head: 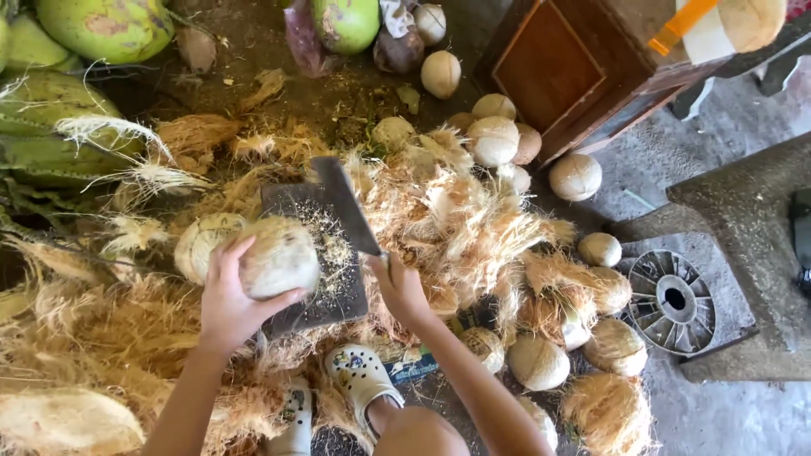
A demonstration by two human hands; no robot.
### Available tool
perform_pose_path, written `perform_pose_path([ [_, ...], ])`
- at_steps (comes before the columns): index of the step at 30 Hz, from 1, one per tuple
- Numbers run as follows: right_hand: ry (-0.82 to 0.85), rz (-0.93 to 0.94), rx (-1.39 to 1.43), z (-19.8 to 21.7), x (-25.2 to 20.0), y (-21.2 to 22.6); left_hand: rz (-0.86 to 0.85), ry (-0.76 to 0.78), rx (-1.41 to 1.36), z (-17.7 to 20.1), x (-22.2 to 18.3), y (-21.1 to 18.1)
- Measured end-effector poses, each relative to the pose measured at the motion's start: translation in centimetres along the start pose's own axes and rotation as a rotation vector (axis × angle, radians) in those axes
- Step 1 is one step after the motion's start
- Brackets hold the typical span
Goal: Scraping the outer skin of a dehusked coconut using a large cleaver
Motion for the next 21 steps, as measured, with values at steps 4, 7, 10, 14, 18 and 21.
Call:
perform_pose_path([
  [4, -0.126, -0.029, 0.051, -2.9, 3.7, -2.6, 0.027, -0.046, 0.001, -0.1, -0.2, 0.7],
  [7, -0.140, -0.170, 0.121, -5.3, 6.2, -1.6, 0.177, 0.020, -0.167, 0.3, 0.2, 0.3],
  [10, -0.096, -0.112, 0.102, -8.4, 7.8, -1.5, 0.249, -0.057, -0.235, 0.7, -0.1, 1.3],
  [14, -0.118, -0.044, 0.060, -8.8, 7.7, -1.8, 0.501, -0.114, -0.524, 0.9, 0.3, 2.1],
  [18, -0.117, -0.065, 0.112, -8.4, 6.1, -1.1, 0.474, -0.161, -0.639, 0.6, 0.4, 2.6],
  [21, -0.124, -0.020, 0.089, -8.6, 6.7, -2.6, 0.535, -0.164, -0.779, -0.5, 0.4, 1.0],
])
Point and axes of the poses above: each hand's wrist, its own x-axis towards the middle knuckle, its own z-axis out of the back of the hand, y = z × x, the point moved 1 cm from there along x, towards the middle knuckle, and after that the axes turned 9 degrees about -y, right-handed, at the moved point
